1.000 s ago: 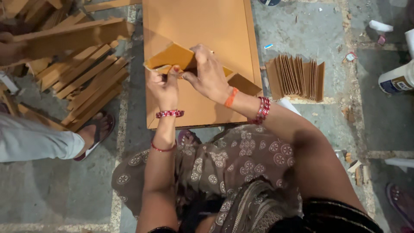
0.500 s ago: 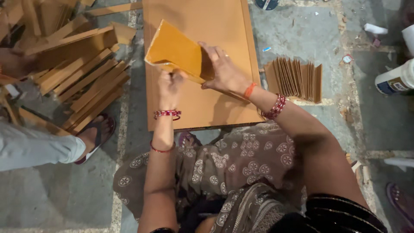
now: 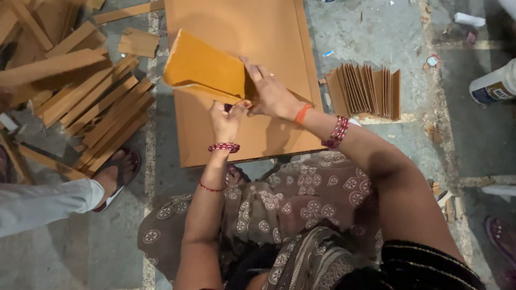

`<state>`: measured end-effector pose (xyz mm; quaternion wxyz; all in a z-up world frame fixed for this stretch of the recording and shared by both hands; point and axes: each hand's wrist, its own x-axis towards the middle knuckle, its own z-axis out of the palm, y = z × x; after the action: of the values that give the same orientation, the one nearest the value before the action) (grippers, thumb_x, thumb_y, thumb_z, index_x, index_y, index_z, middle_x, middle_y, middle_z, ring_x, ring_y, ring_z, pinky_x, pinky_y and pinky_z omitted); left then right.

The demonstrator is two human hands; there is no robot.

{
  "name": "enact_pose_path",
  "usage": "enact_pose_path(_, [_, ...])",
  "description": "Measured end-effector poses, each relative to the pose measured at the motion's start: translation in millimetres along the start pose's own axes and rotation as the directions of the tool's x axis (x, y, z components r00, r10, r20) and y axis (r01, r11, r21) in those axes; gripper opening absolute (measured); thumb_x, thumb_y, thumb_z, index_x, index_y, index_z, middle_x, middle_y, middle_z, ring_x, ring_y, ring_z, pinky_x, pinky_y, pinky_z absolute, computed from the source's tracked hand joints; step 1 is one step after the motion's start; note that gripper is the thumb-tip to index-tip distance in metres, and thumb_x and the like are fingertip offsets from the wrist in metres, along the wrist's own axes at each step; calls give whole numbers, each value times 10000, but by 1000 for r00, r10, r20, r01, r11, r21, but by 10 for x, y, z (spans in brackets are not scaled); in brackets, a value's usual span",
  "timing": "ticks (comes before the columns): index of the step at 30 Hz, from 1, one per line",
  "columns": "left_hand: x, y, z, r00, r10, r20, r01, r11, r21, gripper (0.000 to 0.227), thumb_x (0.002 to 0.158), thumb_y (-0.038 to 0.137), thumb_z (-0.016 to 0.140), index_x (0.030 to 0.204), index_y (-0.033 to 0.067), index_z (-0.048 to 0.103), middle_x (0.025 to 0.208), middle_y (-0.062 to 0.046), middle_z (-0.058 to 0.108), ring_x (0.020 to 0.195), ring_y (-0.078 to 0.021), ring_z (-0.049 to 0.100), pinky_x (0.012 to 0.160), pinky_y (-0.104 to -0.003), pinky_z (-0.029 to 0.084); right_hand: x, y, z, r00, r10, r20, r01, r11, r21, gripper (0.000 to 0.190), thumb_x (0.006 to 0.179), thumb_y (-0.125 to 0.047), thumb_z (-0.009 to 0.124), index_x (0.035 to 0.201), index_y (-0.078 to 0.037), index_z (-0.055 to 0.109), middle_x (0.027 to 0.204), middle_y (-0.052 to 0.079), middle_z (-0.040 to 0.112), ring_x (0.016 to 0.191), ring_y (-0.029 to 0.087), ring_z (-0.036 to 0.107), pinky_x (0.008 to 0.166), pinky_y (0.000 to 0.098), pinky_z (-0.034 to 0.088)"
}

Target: The person applies glue to the edges of a cardboard flap using a white roller, then folds and presses the flap to seal a cardboard box. The person works on the floor, handling the box and the roller to complete the assembly.

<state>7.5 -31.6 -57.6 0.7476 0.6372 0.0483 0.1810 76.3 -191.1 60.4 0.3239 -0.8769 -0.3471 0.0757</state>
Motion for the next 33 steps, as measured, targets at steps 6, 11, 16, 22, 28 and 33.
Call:
enact_pose_path(6, [58,-2,11,990,22,-137,-34,995,-88,238,900,-105,718,1115,-61,625,978,-113,740,859,-148,735,812,-269,615,-41,101,355,958,-145,-247,107,981,-162,1012,633,-241,973,1422,16,393,1281,233,559,1193,441,544,1032,510,443])
enact_pose_path(11, [119,-47,-13,976,41,-213,-57,996,-73,236,881,-110,738,1088,-73,630,986,-107,742,860,-146,728,794,-271,607,-58,91,506,950,-167,-263,117,974,-194,862,719,-226,933,1406,-43,445,1252,175,579,1200,401,564,1021,494,450])
enact_pose_path(16, [97,-124,-111,985,11,-170,-24,997,-77,129,917,-85,718,1021,-91,642,905,-97,752,790,-136,740,747,-268,629,124,-7,353,992,-81,-101,66,988,-141,1160,677,-214,934,1587,-100,224,1408,230,457,1302,452,471,1057,532,390])
enact_pose_path(22, [204,-514,-365,975,-41,-219,91,971,222,407,1008,66,850,888,-165,537,807,-200,628,653,-153,489,586,-278,386,22,347,-138,980,-57,191,65,997,-32,1507,533,-371,1018,1609,-193,-24,1564,252,280,1417,476,330,1142,566,331])
enact_pose_path(28, [210,-542,-302,988,150,-33,-153,970,-188,390,924,80,807,1230,-23,588,1132,-54,686,1001,-105,646,924,-231,526,-152,798,207,979,108,175,-60,964,-260,1479,502,-403,1022,1599,-146,64,1497,253,397,1366,463,412,1128,555,348])
enact_pose_path(33, [258,-793,-178,981,-169,91,188,938,-291,383,871,135,803,1171,30,590,1058,-34,719,946,-120,711,818,-309,631,-225,942,303,981,175,86,-164,978,-128,1309,624,-377,956,1634,-72,181,1416,289,507,1313,465,498,1106,482,424])
